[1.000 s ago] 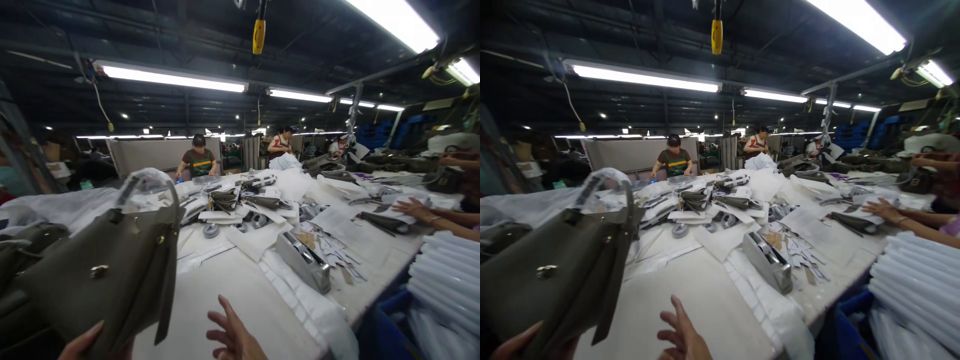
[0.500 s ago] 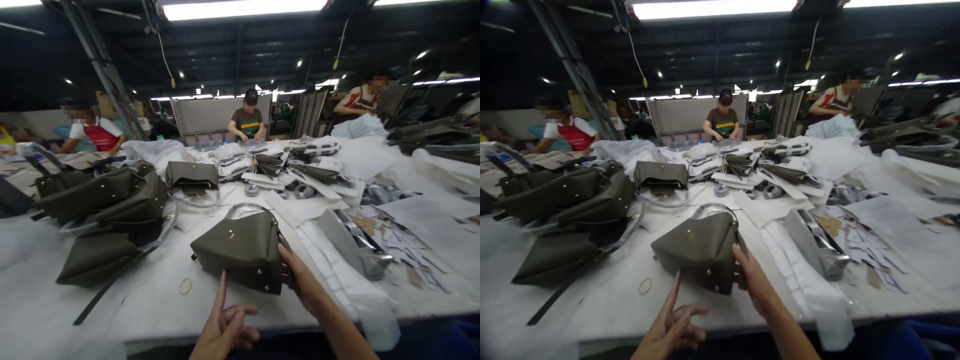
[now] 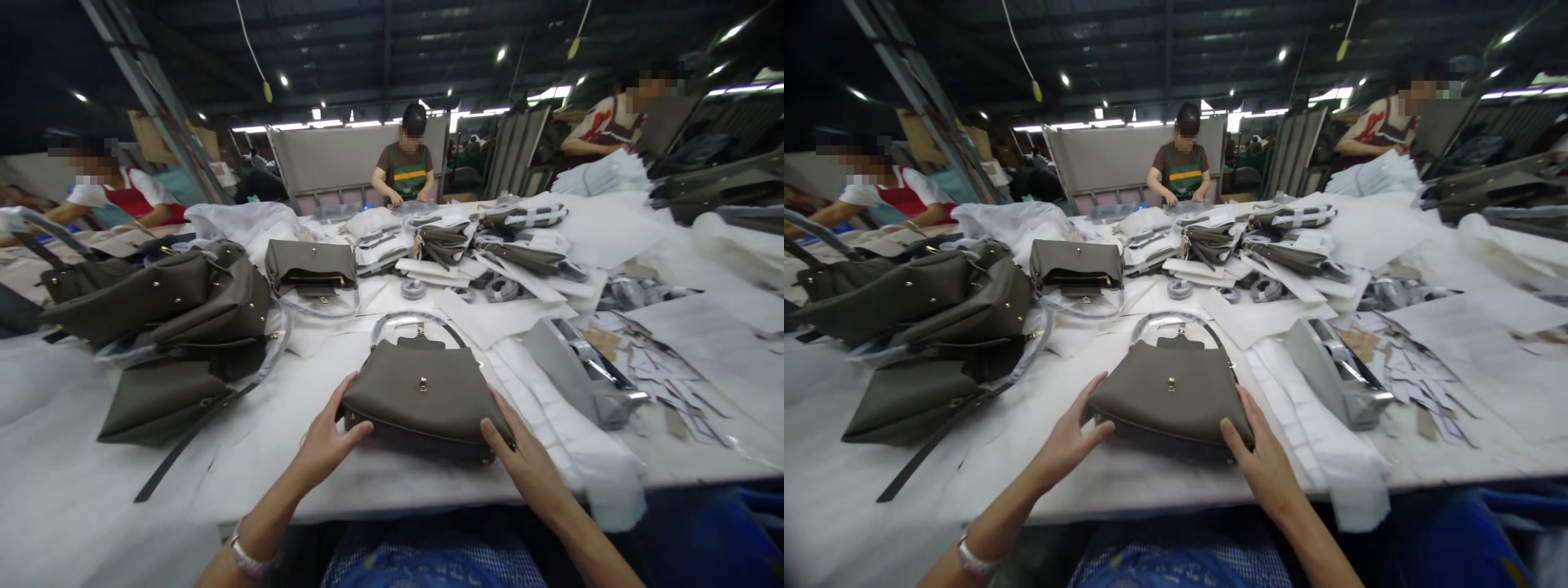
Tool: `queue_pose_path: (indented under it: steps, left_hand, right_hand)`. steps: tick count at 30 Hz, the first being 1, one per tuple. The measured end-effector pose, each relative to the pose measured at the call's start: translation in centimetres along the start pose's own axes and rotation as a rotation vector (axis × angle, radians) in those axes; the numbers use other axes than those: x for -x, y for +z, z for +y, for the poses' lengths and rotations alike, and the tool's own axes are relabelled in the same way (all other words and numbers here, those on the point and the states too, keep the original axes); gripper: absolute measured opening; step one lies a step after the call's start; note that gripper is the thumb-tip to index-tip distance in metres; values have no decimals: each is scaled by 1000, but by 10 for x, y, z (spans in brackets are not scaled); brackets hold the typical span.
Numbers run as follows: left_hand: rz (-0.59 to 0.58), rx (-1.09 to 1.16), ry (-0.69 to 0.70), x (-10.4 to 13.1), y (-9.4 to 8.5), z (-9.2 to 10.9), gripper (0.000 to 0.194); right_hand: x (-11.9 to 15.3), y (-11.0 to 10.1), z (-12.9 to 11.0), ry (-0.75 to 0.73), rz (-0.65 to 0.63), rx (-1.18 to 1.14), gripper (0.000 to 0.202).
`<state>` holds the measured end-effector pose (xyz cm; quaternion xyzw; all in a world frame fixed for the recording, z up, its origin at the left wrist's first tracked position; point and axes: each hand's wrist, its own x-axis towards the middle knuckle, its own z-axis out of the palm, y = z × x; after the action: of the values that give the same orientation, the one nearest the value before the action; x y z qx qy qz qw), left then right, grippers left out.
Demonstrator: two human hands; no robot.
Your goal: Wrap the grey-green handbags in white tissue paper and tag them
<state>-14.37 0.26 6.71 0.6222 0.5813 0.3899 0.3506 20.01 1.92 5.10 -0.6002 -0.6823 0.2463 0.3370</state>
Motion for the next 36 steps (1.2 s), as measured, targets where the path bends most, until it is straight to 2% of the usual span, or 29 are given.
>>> queue_pose_path:
  steps: [3, 6, 9, 12, 14, 16, 18, 20, 23, 26, 29, 32, 36]
  left_hand:
    - [-40, -114, -4, 31, -2, 9, 77]
    - [-52, -359, 120, 47, -7, 24, 82]
    - [-151, -604, 366, 38, 1, 42, 87]
    - [-342, -727, 550, 17, 17, 56, 94]
    - [-412, -785, 591, 6, 28, 57, 95]
    - [-417, -817, 607, 0, 35, 52, 83]
    - [-398, -824, 619, -1, 39, 40, 68]
    - [-390, -830, 630, 2, 42, 27, 63]
    - [-406, -852, 627, 11, 47, 12, 64]
    - [-441, -827, 586, 20, 51, 11, 69]
    - [-449, -809, 550, 27, 57, 18, 82]
    - [-402, -826, 524, 30, 65, 18, 91]
    - [-354, -818, 555, 33, 71, 11, 86]
  right_hand:
    - [8, -20, 3, -40, -29, 117, 63]
    - [11, -36, -7, -257, -25, 318, 69]
    - [3, -38, -26, -575, -187, 450, 82]
    - [-10, -31, -40, -735, -355, 483, 87]
    - [-17, -26, -42, -748, -393, 498, 88]
    - [-19, -20, -38, -745, -406, 522, 86]
    - [-17, -12, -30, -740, -403, 537, 82]
    - [-11, -2, -19, -740, -374, 534, 78]
    - [1, 12, -5, -736, -341, 515, 76]
    - [10, 16, 2, -712, -390, 470, 72]
    - [10, 14, -1, -695, -421, 432, 69]
    - [0, 15, -14, -626, -359, 400, 46]
    - [-23, 26, -36, -622, -289, 448, 26]
